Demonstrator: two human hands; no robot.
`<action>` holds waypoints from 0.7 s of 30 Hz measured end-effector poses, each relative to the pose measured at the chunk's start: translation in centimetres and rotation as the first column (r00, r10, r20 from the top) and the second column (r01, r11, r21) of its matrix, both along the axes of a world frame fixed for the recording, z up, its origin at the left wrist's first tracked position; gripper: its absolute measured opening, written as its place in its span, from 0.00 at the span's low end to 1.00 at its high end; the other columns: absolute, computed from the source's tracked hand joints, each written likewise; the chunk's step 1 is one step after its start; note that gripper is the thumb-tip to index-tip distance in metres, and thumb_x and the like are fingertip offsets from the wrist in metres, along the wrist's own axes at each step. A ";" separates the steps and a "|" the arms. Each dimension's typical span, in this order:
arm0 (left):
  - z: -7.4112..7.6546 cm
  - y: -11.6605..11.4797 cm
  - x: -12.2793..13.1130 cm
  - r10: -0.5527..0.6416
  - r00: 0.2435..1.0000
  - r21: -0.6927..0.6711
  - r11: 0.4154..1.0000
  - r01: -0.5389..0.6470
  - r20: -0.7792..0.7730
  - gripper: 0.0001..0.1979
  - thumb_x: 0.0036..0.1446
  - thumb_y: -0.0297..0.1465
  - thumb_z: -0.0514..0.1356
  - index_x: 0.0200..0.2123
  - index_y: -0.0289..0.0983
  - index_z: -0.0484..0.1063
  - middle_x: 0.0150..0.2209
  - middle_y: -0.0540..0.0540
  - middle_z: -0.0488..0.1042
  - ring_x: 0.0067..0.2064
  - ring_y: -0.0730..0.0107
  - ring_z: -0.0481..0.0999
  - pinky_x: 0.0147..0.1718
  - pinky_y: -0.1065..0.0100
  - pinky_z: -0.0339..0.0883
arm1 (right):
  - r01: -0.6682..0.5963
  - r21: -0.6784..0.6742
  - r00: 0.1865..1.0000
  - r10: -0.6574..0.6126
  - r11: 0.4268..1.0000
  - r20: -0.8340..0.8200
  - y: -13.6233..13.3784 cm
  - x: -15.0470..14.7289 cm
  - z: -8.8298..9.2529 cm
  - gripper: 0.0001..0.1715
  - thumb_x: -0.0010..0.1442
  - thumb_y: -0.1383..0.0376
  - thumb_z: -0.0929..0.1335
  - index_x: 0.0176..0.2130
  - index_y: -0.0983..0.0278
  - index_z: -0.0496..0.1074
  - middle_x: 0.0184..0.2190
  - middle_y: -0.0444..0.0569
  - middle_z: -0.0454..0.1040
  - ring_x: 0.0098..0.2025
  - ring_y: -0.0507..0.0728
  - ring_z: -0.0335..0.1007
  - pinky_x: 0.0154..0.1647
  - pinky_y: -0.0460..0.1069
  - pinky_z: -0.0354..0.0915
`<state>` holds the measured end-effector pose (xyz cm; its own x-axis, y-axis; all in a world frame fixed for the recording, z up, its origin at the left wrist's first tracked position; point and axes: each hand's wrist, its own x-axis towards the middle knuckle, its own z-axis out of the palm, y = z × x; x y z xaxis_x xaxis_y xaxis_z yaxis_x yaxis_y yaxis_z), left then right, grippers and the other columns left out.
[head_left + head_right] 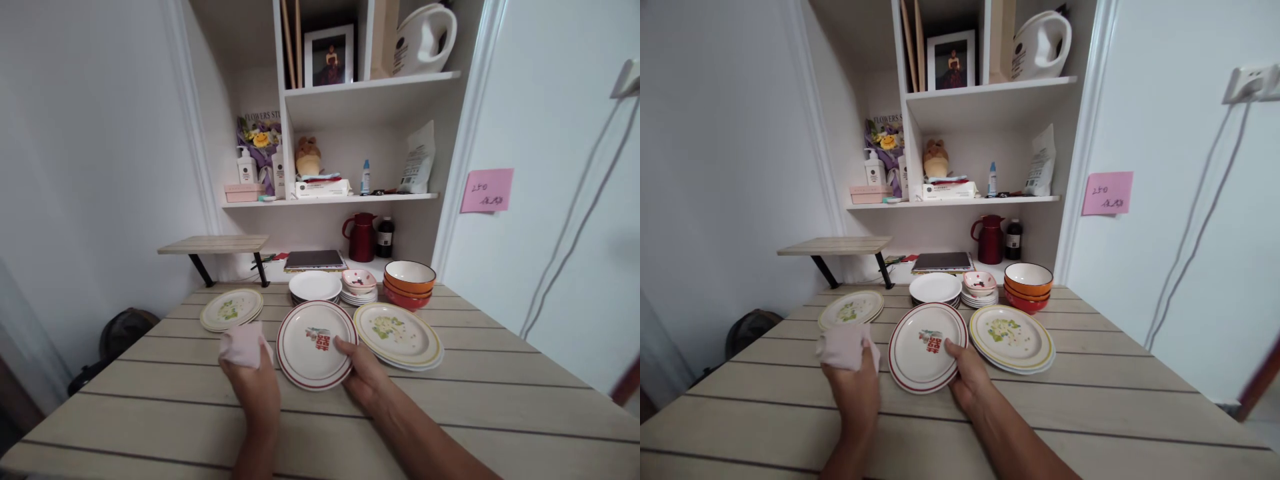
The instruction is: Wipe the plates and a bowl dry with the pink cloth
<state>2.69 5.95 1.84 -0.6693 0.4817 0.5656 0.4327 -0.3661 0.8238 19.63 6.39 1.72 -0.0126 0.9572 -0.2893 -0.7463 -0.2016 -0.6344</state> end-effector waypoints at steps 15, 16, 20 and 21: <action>-1.8 -0.4 2.7 -0.544 0.742 -0.289 0.838 0.462 -0.392 0.48 0.46 0.36 0.66 0.67 0.45 0.46 0.70 0.39 0.45 0.69 0.50 0.49 0.64 0.48 0.48 | -0.114 0.048 0.993 0.112 0.992 0.026 -0.4 -0.6 0.4 0.14 0.54 0.71 0.68 0.42 0.69 0.74 0.35 0.54 0.82 0.36 0.59 0.79 0.47 0.55 0.72; -1.4 -0.6 2.7 -0.573 0.735 -0.229 0.819 0.525 -0.363 0.48 0.48 0.38 0.66 0.68 0.44 0.45 0.70 0.39 0.44 0.69 0.52 0.48 0.65 0.50 0.47 | -0.123 0.046 0.992 0.122 0.991 0.014 -0.3 -0.5 0.5 0.13 0.56 0.70 0.67 0.42 0.70 0.75 0.35 0.55 0.82 0.36 0.59 0.79 0.48 0.55 0.71; 0.1 -2.1 1.9 -0.536 0.798 -0.050 0.837 0.545 -0.275 0.35 0.57 0.41 0.60 0.65 0.43 0.53 0.68 0.40 0.51 0.68 0.55 0.51 0.64 0.52 0.49 | -0.164 0.040 0.986 0.165 0.986 -0.024 -0.2 -0.5 0.7 0.14 0.60 0.66 0.64 0.40 0.71 0.75 0.36 0.57 0.82 0.38 0.59 0.79 0.48 0.54 0.70; 0.4 -2.5 1.4 -0.461 0.837 -0.015 0.878 0.478 -0.295 0.29 0.59 0.39 0.58 0.63 0.43 0.58 0.67 0.40 0.53 0.67 0.56 0.54 0.64 0.53 0.51 | -0.172 0.041 0.984 0.173 0.984 -0.028 -0.2 -0.5 0.6 0.13 0.60 0.66 0.64 0.40 0.71 0.76 0.36 0.57 0.82 0.38 0.58 0.79 0.49 0.54 0.70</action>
